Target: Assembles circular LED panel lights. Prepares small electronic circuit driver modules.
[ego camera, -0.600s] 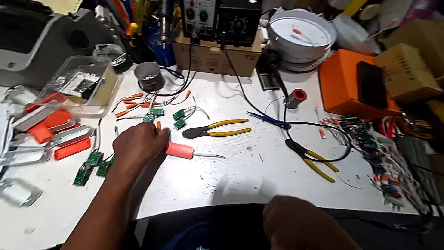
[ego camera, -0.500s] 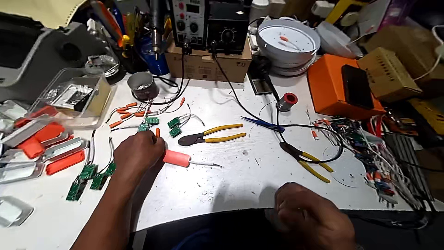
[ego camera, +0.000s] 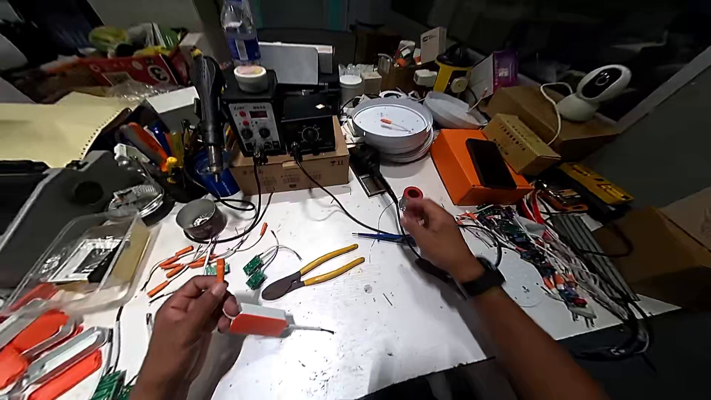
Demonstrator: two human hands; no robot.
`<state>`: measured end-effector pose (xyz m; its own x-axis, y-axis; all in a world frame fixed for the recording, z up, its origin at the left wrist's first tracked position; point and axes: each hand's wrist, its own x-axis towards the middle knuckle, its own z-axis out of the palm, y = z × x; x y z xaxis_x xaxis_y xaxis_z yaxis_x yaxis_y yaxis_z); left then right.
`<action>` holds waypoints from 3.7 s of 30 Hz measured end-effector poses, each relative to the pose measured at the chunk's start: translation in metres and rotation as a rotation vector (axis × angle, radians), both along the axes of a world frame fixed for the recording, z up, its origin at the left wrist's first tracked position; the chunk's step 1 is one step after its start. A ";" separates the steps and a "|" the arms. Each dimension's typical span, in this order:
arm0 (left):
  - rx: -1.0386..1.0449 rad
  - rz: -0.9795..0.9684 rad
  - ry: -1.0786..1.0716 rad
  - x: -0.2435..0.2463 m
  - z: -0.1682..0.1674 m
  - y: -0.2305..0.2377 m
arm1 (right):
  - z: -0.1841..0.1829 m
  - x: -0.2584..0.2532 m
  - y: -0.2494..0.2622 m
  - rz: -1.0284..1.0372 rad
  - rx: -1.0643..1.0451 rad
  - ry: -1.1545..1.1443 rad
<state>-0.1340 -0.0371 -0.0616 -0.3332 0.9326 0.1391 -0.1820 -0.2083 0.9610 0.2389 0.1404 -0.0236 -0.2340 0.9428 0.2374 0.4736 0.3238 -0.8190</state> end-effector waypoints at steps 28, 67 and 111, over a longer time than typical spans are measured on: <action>-0.265 0.346 0.432 0.009 -0.033 0.023 | 0.047 0.020 0.199 0.029 0.601 -0.955; 0.351 -0.125 1.375 0.115 -0.055 0.017 | -0.051 0.067 -0.026 0.111 0.249 -0.569; 0.154 -0.451 0.529 0.099 -0.028 0.000 | -0.056 -0.067 -0.154 0.414 -0.196 0.529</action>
<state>-0.0350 -0.0369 -0.0891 0.2292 0.9205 0.3165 0.2002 -0.3628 0.9101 0.1723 -0.0141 -0.0797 -0.4831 0.8383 0.2529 -0.1353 0.2139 -0.9674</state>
